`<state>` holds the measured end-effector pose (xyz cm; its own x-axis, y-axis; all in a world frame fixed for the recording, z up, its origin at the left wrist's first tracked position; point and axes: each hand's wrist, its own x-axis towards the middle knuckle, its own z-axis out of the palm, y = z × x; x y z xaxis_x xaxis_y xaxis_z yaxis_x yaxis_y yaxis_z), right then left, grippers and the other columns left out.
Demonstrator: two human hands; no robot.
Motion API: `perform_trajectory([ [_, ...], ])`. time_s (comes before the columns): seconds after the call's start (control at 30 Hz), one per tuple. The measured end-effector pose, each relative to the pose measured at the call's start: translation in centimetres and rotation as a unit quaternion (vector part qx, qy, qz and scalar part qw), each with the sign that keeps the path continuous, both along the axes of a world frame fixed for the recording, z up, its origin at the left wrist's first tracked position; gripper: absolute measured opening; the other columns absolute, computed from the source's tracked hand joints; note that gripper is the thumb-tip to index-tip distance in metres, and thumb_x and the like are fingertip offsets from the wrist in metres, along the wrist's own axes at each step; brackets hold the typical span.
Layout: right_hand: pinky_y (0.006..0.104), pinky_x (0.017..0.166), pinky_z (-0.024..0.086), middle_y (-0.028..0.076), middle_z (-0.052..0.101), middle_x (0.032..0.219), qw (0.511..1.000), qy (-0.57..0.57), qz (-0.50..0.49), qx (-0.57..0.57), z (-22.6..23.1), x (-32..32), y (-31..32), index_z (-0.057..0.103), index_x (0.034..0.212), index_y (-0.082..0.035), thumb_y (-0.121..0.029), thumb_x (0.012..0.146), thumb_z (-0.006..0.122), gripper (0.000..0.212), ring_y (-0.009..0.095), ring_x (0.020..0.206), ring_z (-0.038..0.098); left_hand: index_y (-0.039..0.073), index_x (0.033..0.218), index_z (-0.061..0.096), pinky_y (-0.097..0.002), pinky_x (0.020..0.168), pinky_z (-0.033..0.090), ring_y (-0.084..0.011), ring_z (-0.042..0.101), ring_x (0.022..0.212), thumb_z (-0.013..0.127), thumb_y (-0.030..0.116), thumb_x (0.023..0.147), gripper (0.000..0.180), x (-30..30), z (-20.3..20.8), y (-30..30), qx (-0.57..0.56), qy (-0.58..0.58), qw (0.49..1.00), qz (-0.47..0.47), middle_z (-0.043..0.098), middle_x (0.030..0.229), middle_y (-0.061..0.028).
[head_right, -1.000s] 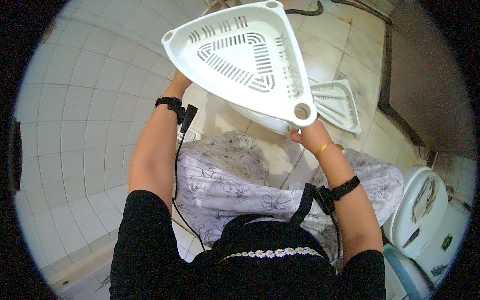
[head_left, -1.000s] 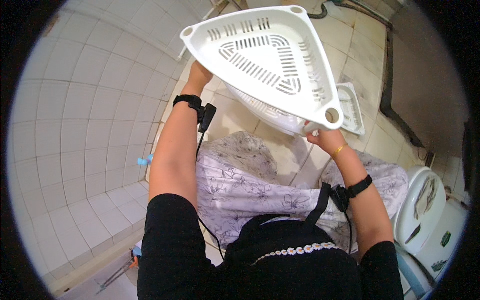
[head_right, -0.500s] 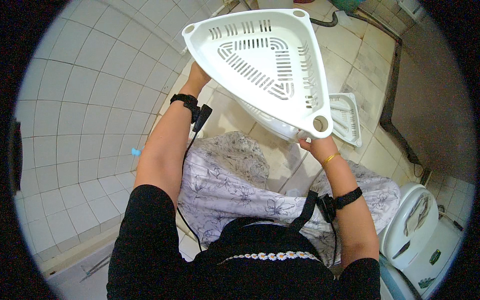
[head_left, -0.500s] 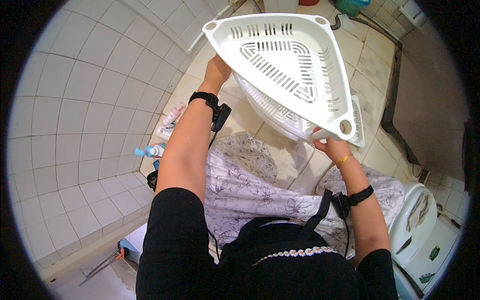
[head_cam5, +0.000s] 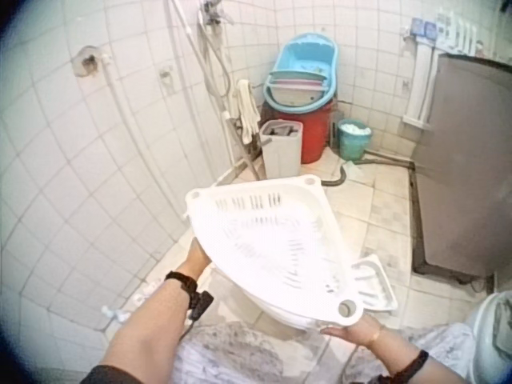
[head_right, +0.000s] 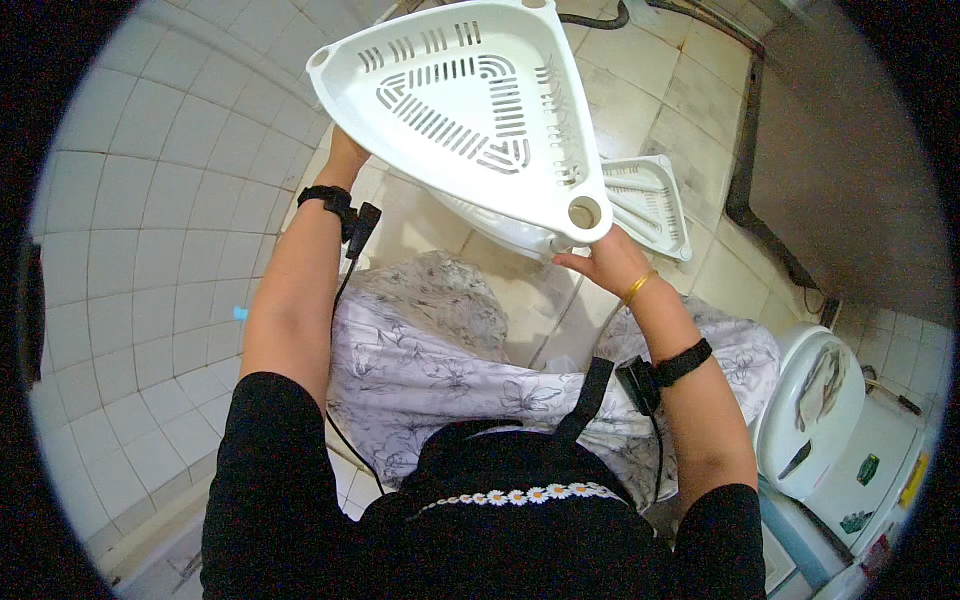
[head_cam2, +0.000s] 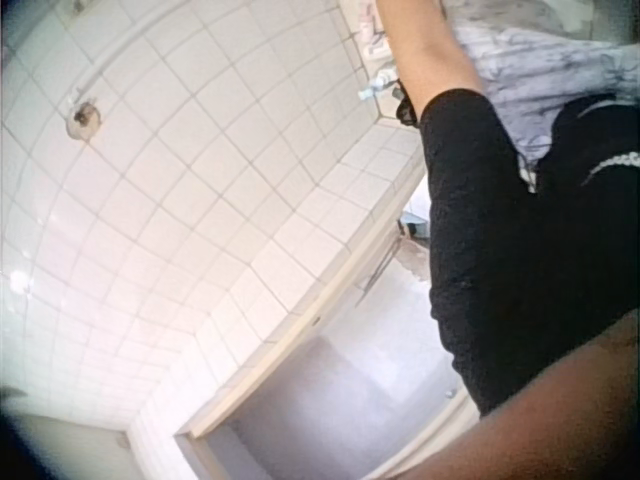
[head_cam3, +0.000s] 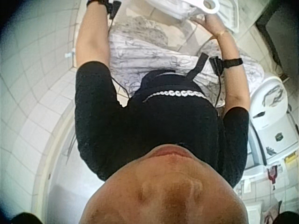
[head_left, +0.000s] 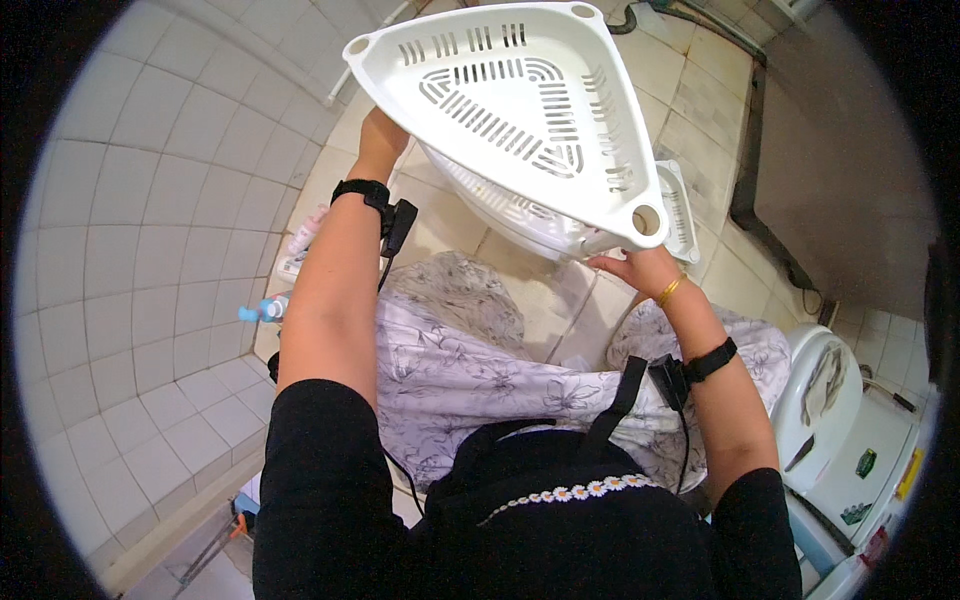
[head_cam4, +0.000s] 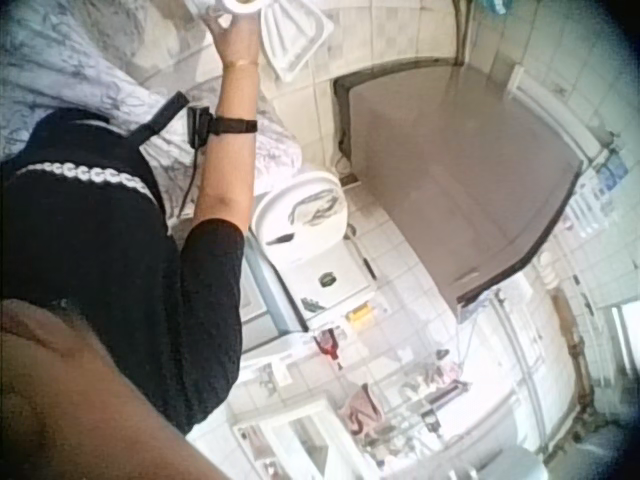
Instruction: The person assembles a white plastic corner shelf by hand, fitting plastic tubes and connector pieces into the corner shelf trays.
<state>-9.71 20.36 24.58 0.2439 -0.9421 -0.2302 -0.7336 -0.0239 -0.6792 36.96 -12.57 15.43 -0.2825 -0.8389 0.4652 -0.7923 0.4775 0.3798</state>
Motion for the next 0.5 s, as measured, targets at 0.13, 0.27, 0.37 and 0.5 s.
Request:
perform_trajectory([
  [0.13,0.0498,0.111,0.063,0.020,0.078,0.148,0.993,0.023,0.044,-0.109,-3.3,-1.9,0.4,0.072,0.152,-0.009,-0.035,0.095,0.099,0.068,0.044,0.131,0.076,0.009,0.143,0.081,-0.0497,0.105,0.066,-0.0418,0.080,0.129,0.068,0.019,0.112,0.035,-2.3,-0.6,0.6,0.038,0.065,0.997,-0.034,0.084,0.138,-0.0228],
  [0.27,0.0486,0.099,0.068,0.020,0.083,0.132,0.999,0.029,0.001,-0.027,-6.5,-2.0,0.7,0.072,0.150,-0.010,-0.030,0.096,0.098,0.063,0.043,0.116,0.082,0.011,0.149,0.080,-0.0466,0.110,0.065,-0.0383,0.079,0.135,0.076,0.030,0.110,0.044,-2.3,-0.7,0.9,0.087,0.136,0.985,-0.066,0.084,0.144,-0.0195],
  [0.37,0.0481,0.103,0.067,0.021,0.081,0.140,0.996,-0.018,-0.047,-0.068,-7.7,-2.0,0.7,0.068,0.155,-0.010,-0.026,0.099,0.094,0.064,0.044,0.124,0.080,0.011,0.150,0.080,-0.0451,0.110,0.065,-0.0377,0.079,0.135,0.077,0.032,0.109,0.046,-1.3,-1.2,0.7,0.042,0.140,0.987,-0.071,0.084,0.145,-0.0191],
  [0.5,0.0475,0.109,0.065,0.020,0.077,0.148,0.995,-0.081,-0.050,-0.040,-6.2,0.7,-1.2,0.067,0.158,-0.010,-0.025,0.099,0.093,0.066,0.043,0.131,0.077,0.011,0.151,0.079,-0.0448,0.112,0.064,-0.0374,0.079,0.137,0.079,0.032,0.108,0.047,3.2,0.6,1.8,0.084,0.184,0.978,-0.048,0.084,0.144,-0.0198],
])
